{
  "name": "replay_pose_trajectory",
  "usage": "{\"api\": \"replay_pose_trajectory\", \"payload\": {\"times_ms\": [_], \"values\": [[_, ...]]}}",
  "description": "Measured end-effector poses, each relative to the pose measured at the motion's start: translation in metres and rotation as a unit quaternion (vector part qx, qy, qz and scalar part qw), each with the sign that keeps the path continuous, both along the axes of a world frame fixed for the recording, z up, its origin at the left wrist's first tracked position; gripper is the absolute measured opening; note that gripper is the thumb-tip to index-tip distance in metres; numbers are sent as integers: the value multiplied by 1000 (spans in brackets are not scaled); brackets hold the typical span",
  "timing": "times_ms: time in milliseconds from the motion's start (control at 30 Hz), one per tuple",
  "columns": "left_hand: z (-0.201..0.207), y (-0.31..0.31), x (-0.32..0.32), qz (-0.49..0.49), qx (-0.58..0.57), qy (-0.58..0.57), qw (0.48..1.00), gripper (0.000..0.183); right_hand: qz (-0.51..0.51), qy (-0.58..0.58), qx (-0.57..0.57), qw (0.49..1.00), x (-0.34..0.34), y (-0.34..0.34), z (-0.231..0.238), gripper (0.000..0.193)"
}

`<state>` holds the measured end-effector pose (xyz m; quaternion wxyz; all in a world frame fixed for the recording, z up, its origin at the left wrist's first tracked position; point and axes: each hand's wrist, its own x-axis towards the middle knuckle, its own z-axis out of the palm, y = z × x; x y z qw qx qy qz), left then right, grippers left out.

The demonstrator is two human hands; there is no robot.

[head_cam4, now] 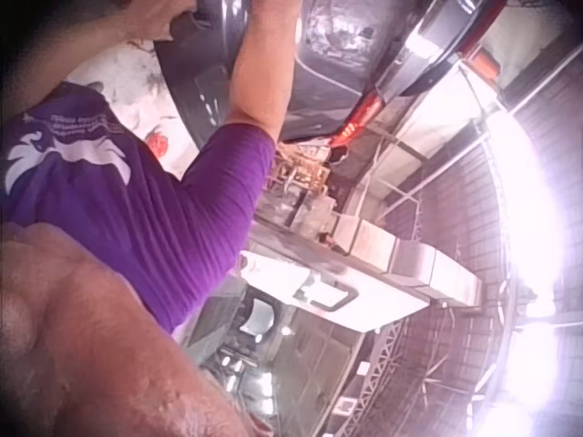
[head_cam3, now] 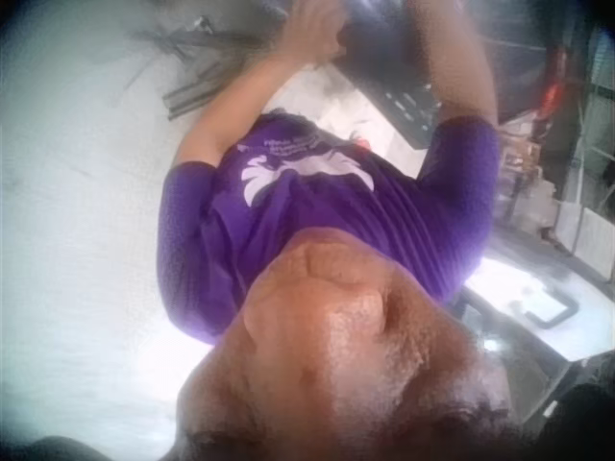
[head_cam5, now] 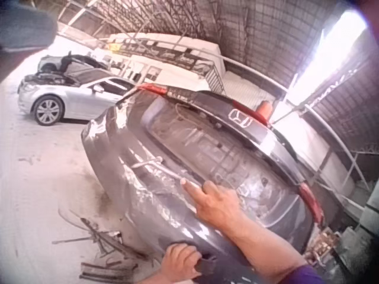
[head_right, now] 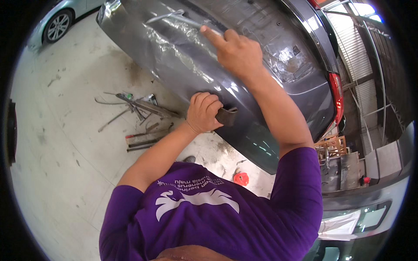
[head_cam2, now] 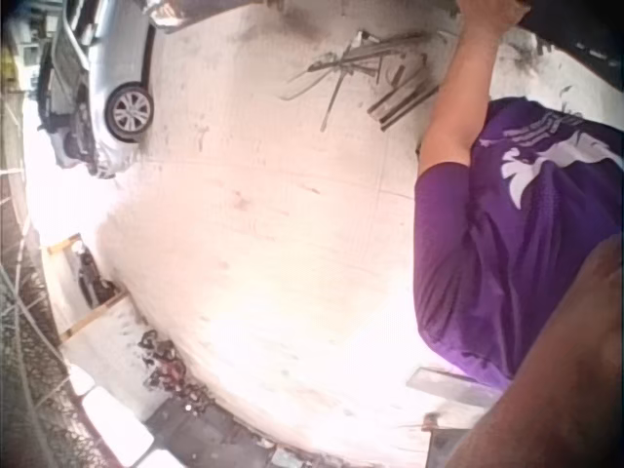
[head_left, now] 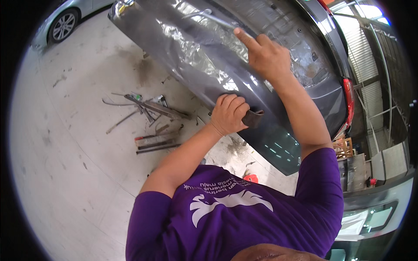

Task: The person repairs a dent on the rear of a car by hammering a metal dolly against the surface from the inside while holding it in place by hand.

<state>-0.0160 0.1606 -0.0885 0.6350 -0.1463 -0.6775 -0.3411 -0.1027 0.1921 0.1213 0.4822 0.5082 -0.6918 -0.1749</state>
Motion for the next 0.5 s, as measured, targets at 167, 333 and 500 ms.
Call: {"api": "replay_pose_trajectory", "payload": {"times_ms": [167,333,500], "values": [[-1,3,0,0,-5,1,1000,50,14,-49,-20,998,5,0,-16,71],[-4,3,-3,-1,-9,-2,1000,46,11,-79,-61,995,12,-2,-28,69],[-5,-1,-1,1,-21,-14,1000,47,8,-105,-102,989,16,-7,-29,68]]}}
